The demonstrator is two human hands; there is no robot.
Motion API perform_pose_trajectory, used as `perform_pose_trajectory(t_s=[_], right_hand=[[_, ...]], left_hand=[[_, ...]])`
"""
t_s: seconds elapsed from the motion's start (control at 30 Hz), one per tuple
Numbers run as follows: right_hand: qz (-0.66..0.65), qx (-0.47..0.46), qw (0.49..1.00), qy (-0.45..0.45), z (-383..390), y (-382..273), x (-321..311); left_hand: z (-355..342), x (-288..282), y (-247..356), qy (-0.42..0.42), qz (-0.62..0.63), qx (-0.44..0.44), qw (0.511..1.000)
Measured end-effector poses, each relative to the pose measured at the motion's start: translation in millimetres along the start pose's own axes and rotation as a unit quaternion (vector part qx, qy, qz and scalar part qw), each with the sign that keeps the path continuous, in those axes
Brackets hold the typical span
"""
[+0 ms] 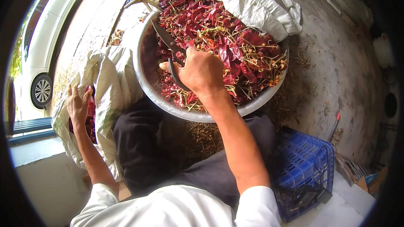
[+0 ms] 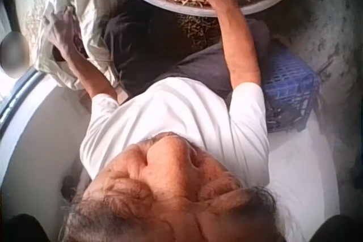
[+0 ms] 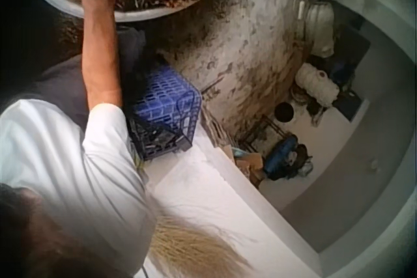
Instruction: The person sits on the floor and uses scissors to trim the stems off dried red chili peppers. They pick peppers from a large white bowl, cut the stems, and drop the trimmed peppers into a sack beside them.
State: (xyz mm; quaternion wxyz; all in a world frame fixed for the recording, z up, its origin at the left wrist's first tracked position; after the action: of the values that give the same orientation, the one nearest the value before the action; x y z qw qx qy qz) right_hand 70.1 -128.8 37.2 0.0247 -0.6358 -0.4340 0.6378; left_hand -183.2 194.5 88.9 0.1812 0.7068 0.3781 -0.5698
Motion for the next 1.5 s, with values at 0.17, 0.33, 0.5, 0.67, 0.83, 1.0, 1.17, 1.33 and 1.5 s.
perform_pose_trajectory(t_s=[0.17,0.33,0.5,0.67,0.83,1.0,1.17,1.33,1.5], right_hand=[[-0.095,0.046,0.994,0.024,-4,18,-10],[-0.195,0.12,0.973,-0.011,-7,16,-10],[-0.382,0.174,0.906,-0.054,7,43,20],[-0.339,0.106,0.932,-0.073,22,25,27],[-0.331,0.09,0.937,-0.072,39,23,21],[-0.277,0.13,0.945,-0.113,38,24,13],[-0.183,0.124,0.969,-0.108,32,27,-3],[-0.132,0.134,0.975,-0.119,22,31,0],[-0.161,0.15,0.965,-0.14,17,29,14]], left_hand=[[-33,43,125,-0.131,0.441,0.032,0.887],[-94,250,221,-0.226,0.373,0.011,0.9],[-83,307,265,-0.405,0.475,-0.119,0.772],[-63,265,259,-0.378,0.495,0.04,0.782],[-15,146,254,-0.394,0.637,-0.031,0.662],[10,137,246,-0.39,0.717,-0.143,0.559],[-3,126,250,-0.377,0.75,-0.145,0.525],[-14,130,252,-0.368,0.83,-0.166,0.384],[-13,129,248,-0.358,0.88,-0.133,0.283]])
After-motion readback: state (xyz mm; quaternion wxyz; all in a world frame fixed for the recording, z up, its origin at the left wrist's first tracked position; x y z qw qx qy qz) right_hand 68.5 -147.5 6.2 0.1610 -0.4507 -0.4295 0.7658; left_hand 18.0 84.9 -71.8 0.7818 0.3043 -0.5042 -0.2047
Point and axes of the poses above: each hand's wrist, its own z-axis away from the middle knuckle, its own x-axis out of the palm, y = z × x, the point moved 3 cm from there along -z, towards the middle knuckle
